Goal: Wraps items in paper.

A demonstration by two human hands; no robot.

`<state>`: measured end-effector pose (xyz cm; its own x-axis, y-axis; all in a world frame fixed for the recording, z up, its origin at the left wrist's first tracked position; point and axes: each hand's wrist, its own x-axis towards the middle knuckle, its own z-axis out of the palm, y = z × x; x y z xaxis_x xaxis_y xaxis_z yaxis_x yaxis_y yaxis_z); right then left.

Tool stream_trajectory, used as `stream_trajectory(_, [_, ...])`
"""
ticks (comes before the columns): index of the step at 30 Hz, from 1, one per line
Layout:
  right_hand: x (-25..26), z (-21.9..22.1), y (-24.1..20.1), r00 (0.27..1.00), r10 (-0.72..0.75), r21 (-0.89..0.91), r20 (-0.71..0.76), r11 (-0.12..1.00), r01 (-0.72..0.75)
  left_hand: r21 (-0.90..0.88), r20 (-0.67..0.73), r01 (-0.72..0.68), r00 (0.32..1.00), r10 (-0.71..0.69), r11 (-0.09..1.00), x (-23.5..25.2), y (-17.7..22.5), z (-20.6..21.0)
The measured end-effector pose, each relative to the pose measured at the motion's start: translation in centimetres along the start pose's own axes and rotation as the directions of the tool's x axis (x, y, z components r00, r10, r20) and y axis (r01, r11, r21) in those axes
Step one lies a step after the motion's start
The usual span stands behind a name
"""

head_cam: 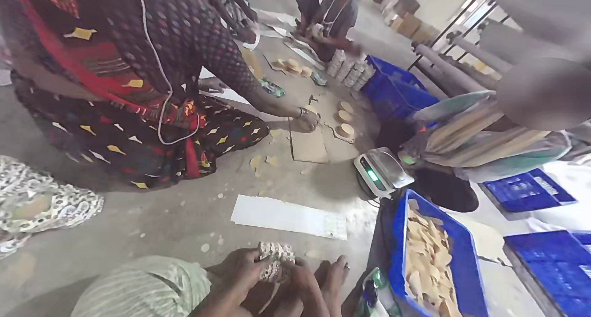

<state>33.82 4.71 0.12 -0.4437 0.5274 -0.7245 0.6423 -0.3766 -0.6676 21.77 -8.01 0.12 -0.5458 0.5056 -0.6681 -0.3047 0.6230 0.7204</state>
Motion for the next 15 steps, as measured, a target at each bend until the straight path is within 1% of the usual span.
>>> stream_trajectory(1, [-0.2, 0.1, 0.3, 1.0, -0.001, -0.006, -0.019, 1.0, 0.001, -0.007, 0.007, 0.0, 1.0, 0.0, 1.0, -0.3, 0.1, 0.0])
stream_trajectory(5, [-1.5, 1.0, 0.5, 0.996, -0.018, 0.077, -0.085, 0.997, 0.025, 0.015, 0.044, -0.021, 0.999, 0.02, 1.0, -0.8, -0.1, -0.2])
stream_trajectory(8, [-1.8, 1.4, 0.9, 0.992, -0.047, 0.005, -0.115, 0.999, 0.048, 0.015, 0.029, -0.061, 0.998, 0.061, 0.998, -1.1, -0.4, -0.3])
stream_trajectory(10, [-1.6, 1.4, 1.4, 0.99, -0.063, -0.048, -0.124, 0.997, 0.058, 0.028, -0.031, -0.073, 0.997, 0.074, 0.997, -1.2, -0.4, 0.0])
stream_trajectory(12, [-1.9, 1.4, 1.3, 0.986, -0.067, -0.052, -0.154, 0.997, 0.059, 0.063, -0.057, -0.059, 0.996, 0.063, 0.996, -1.4, -0.2, 0.2])
stream_trajectory(15, [-2.1, 1.4, 1.4, 0.981, -0.074, -0.02, -0.181, 0.997, 0.071, 0.078, -0.028, -0.047, 0.998, 0.049, 0.996, -2.1, 0.4, 0.0])
